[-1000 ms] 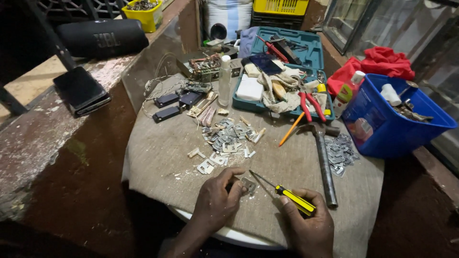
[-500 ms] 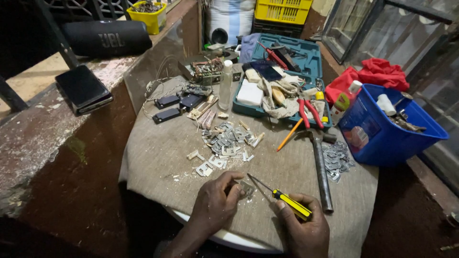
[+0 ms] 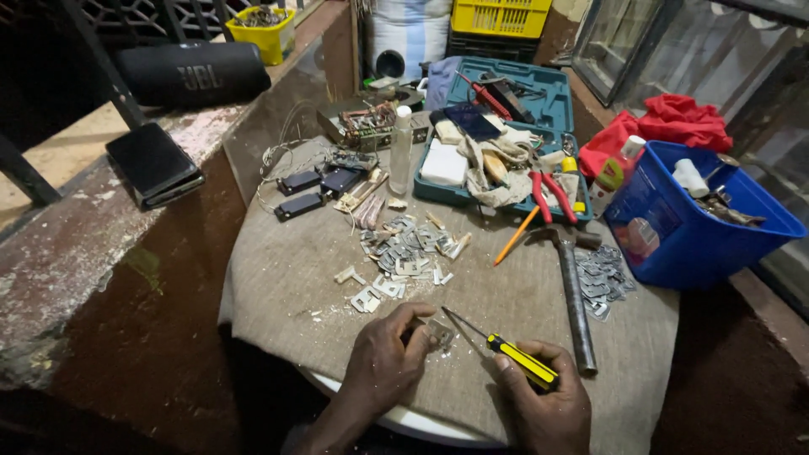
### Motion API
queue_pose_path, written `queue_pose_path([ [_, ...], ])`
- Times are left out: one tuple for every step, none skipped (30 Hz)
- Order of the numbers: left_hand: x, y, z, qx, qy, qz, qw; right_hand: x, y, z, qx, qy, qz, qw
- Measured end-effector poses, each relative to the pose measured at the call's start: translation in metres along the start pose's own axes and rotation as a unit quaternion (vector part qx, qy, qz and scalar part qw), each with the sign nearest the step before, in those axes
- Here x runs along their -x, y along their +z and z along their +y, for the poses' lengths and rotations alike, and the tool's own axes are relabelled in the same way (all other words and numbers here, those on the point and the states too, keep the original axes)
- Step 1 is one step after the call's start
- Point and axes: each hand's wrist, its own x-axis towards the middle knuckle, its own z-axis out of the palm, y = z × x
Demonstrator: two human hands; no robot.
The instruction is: The person uses a yellow utility knife to scrape and shape small white plastic pieces on a cloth-covered table. They repeatedly pick up individual pieces, scrape their edges, and place them back on the table among other similar pieces.
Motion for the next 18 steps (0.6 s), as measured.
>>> queue_pose_path([
  [0.001, 0.0, 0.001, 0.007, -0.01, -0.006, 1.0, 0.005, 0.001, -0.006, -0.077, 0.041, 0.003, 0.996],
  [0.002, 0.0, 0.002, 0.015, -0.019, -0.011, 1.0, 0.011, 0.003, -0.012, -0.154, 0.081, 0.006, 0.985],
  [0.004, -0.002, 0.005, 0.012, -0.02, -0.011, 1.0, 0.011, 0.001, -0.012, -0.156, 0.082, 0.004, 0.984],
  [0.005, -0.004, 0.008, 0.028, -0.029, -0.018, 0.999, 0.011, -0.002, -0.011, -0.113, 0.056, 0.023, 0.992],
  [0.006, -0.005, 0.013, 0.046, -0.037, -0.024, 0.998, 0.009, -0.005, -0.01, -0.071, 0.028, 0.043, 0.996],
  [0.004, -0.006, 0.009, 0.044, -0.036, -0.024, 0.998, 0.009, -0.002, -0.013, -0.072, 0.028, 0.042, 0.996],
  [0.003, -0.003, 0.007, 0.031, -0.028, -0.019, 0.999, 0.009, -0.002, -0.015, -0.153, 0.064, 0.036, 0.985],
  [0.003, -0.001, 0.004, 0.018, -0.019, -0.014, 1.0, 0.01, -0.001, -0.016, -0.234, 0.099, 0.029, 0.967],
  [0.005, -0.002, 0.007, 0.018, -0.021, -0.017, 0.999, 0.006, -0.003, -0.003, -0.232, 0.101, 0.03, 0.967],
  [0.007, -0.003, 0.011, 0.021, -0.04, -0.027, 0.999, 0.002, -0.004, 0.009, -0.26, 0.084, 0.001, 0.962],
  [0.005, -0.006, 0.014, 0.022, -0.057, -0.032, 0.998, -0.005, -0.003, 0.018, -0.289, 0.065, -0.03, 0.955],
  [0.003, -0.005, 0.011, 0.021, -0.057, -0.031, 0.998, -0.009, -0.001, 0.023, -0.29, 0.064, -0.032, 0.954],
  [0.004, -0.003, 0.007, 0.024, -0.025, -0.011, 0.999, -0.011, 0.001, 0.029, -0.299, 0.043, -0.034, 0.953],
  [0.004, -0.001, 0.003, 0.027, 0.007, 0.009, 1.0, -0.013, 0.002, 0.036, -0.307, 0.022, -0.036, 0.951],
  [0.005, -0.001, 0.003, 0.029, 0.003, 0.008, 1.0, -0.01, 0.002, 0.032, -0.304, 0.024, -0.037, 0.952],
  [0.006, 0.0, 0.004, 0.022, -0.014, 0.002, 1.0, -0.007, 0.002, 0.028, -0.295, 0.016, -0.034, 0.955],
  [0.003, -0.001, 0.005, 0.016, -0.029, -0.003, 0.999, -0.006, 0.003, 0.023, -0.287, 0.005, -0.03, 0.957],
  [0.003, -0.001, 0.005, 0.017, -0.029, -0.002, 0.999, -0.008, 0.0, 0.022, -0.286, 0.004, -0.03, 0.958],
])
